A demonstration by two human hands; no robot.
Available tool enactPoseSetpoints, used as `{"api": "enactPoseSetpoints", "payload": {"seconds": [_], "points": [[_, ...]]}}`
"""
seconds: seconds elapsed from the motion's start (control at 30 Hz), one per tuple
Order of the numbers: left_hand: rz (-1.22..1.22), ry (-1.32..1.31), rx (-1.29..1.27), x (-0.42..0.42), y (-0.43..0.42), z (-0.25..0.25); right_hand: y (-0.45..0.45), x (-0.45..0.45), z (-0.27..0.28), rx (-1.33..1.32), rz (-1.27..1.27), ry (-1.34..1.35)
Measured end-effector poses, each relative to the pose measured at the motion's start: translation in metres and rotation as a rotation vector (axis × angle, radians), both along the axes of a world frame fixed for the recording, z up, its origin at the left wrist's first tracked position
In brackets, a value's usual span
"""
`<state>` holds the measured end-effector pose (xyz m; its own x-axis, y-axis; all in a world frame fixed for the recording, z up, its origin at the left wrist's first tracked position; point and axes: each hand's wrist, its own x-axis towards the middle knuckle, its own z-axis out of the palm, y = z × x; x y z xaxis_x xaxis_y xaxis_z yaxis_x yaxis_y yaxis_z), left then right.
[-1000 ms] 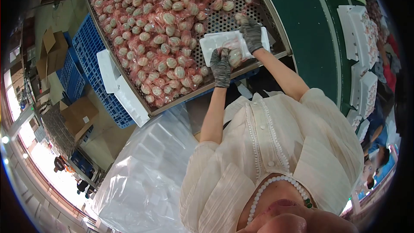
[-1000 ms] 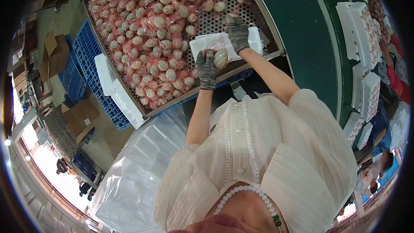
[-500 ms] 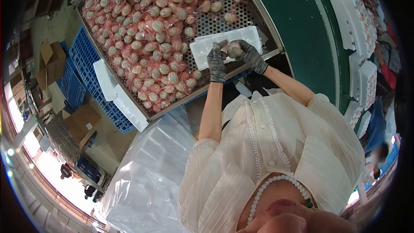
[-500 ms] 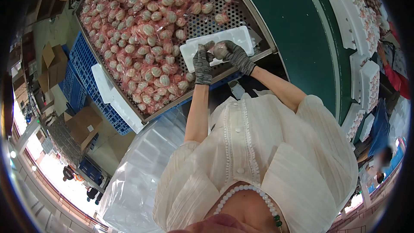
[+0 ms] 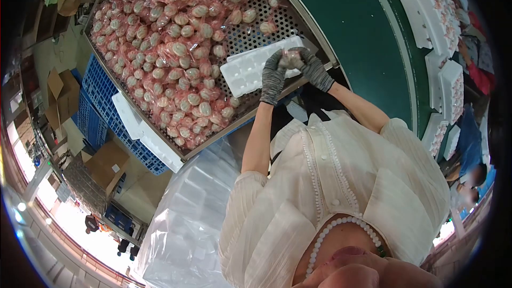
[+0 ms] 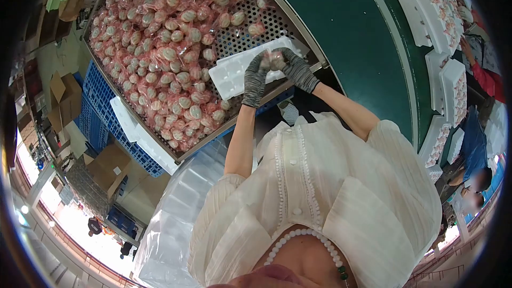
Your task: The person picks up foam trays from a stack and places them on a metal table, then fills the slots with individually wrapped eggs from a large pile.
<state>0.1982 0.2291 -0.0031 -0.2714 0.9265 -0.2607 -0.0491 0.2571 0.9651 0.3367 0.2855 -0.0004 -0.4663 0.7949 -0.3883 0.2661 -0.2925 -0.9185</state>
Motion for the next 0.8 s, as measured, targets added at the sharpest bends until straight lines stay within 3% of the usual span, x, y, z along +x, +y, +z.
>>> {"api": "enactPoseSetpoints", "payload": {"seconds": [0.03, 0.07, 0.13, 0.27, 0.3, 0.33, 0.4, 0.43, 0.47, 0.53, 0.6, 0.8], "points": [[-0.012, -0.077, -0.117, 0.004, 0.005, 0.007, -0.001, 0.001, 0.009, 0.269, 0.162, -0.163], [-0.012, -0.076, -0.122, 0.006, 0.006, 0.005, -0.003, 0.002, 0.01, 0.264, 0.162, -0.162], [0.081, -0.365, -0.221, 0.008, 0.011, -0.005, -0.003, 0.006, 0.01, 0.734, 0.327, -0.245], [0.19, -0.442, -0.273, 0.022, 0.019, -0.01, -0.003, 0.006, -0.011, 0.949, 0.266, -0.249], [0.245, -0.195, -0.072, 0.03, 0.022, -0.024, -0.002, 0.005, -0.018, 0.947, 0.27, -0.25], [0.247, -0.197, -0.078, 0.033, 0.024, -0.04, 0.001, 0.003, -0.024, 0.833, 0.225, -0.185], [0.281, 0.116, -0.037, 0.034, 0.031, -0.06, 0.007, 0.0, -0.037, 0.716, 0.174, -0.119], [0.309, -0.072, -0.128, 0.034, 0.034, -0.062, 0.011, 0.0, -0.042, 0.776, 0.193, -0.252], [0.305, -0.073, -0.129, 0.032, 0.034, -0.063, 0.013, 0.001, -0.046, 0.837, 0.213, -0.387], [0.036, 0.704, -0.086, 0.024, 0.037, -0.062, 0.011, 0.004, -0.05, 0.861, 0.213, -0.461], [0.025, 0.691, -0.092, 0.025, 0.037, -0.061, 0.009, 0.008, -0.048, 0.888, 0.255, -0.643], [-0.072, 0.718, -0.179, 0.02, 0.047, -0.069, 0.024, -0.004, -0.021, 0.692, 0.221, -0.565]]}}
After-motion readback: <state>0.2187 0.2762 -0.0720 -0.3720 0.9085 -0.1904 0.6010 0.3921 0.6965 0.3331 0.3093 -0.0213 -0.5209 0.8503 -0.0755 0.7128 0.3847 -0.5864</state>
